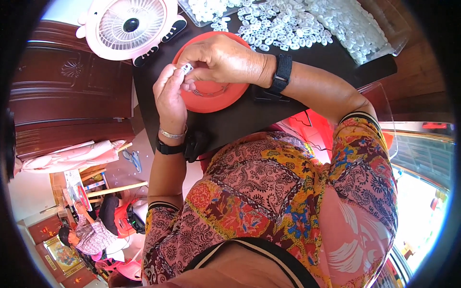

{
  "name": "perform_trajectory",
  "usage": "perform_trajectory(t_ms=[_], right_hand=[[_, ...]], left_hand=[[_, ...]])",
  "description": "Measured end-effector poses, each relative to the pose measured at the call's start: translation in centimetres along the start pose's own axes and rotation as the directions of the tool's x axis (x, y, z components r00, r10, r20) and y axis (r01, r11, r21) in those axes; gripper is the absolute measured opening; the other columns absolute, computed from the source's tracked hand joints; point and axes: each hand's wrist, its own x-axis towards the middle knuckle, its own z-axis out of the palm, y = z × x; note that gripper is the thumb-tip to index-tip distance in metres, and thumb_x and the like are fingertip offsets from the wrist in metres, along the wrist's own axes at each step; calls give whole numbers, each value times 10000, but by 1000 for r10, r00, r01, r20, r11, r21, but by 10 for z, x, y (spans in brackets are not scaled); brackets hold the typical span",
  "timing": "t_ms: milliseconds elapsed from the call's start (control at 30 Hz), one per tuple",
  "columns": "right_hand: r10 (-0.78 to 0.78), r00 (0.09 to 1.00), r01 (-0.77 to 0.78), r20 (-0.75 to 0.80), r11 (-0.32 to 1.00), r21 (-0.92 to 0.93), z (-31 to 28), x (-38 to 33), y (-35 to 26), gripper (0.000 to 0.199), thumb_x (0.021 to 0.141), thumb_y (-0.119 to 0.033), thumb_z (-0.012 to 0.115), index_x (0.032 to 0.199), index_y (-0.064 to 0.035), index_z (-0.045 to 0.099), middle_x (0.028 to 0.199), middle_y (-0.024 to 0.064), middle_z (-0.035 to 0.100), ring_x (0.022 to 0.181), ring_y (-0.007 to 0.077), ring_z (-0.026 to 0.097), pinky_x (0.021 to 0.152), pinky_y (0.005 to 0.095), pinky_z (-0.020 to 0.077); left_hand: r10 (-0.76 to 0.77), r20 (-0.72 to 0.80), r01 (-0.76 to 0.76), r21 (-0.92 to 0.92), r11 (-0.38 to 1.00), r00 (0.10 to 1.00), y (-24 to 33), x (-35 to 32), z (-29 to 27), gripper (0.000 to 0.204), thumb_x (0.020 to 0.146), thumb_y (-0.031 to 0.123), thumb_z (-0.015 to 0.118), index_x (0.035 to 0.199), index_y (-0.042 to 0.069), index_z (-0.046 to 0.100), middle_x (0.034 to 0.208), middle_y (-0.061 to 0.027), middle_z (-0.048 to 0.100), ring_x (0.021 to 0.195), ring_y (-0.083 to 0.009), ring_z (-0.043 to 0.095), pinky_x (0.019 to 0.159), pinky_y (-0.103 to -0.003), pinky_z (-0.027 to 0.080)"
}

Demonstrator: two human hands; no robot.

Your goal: Assembling small white plastic components by hand.

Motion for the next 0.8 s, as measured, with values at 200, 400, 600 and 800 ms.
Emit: perform_trajectory(t_ms=[200, 400, 600, 800], right_hand=[[72, 997, -70, -11, 991, 111, 1, 0, 5, 270, 753, -129, 745, 974, -33, 622, 865, 86, 641, 794, 217, 640, 711, 297, 517], [0, 1000, 0, -18, 999, -37, 3, -3, 11, 248, 770, -116, 723, 964, -38, 591, 835, 89, 638, 784, 254, 650, 684, 321, 519], [-66, 996, 58, -56, 988, -144, 4, -2, 4, 164, 797, -158, 678, 892, -57, 591, 746, 111, 632, 700, 291, 638, 607, 358, 506], [-60, 997, 53, -45, 987, -150, 4, -1, -3, 144, 815, -167, 653, 872, -65, 568, 726, 99, 624, 662, 285, 632, 584, 354, 503]], left_hand=[[3, 17, -3, 7, 1000, 1000, 0, 5, -5, 237, 924, 180, 471, 831, -15, 569, 662, -13, 495, 600, -79, 457, 582, -219, 373], [-41, 10, 42, -98, 994, 999, -6, 7, -3, 254, 919, 177, 462, 812, -23, 575, 635, -31, 528, 585, -98, 490, 578, -241, 390], [-62, 4, 62, -189, 980, 998, -7, 1, 2, 258, 914, 171, 453, 821, -34, 580, 630, -45, 535, 572, -113, 500, 586, -242, 403], [-60, 29, 63, -141, 988, 998, 0, -5, 2, 288, 936, 160, 411, 918, -83, 563, 663, -78, 518, 608, -148, 487, 605, -282, 430]])
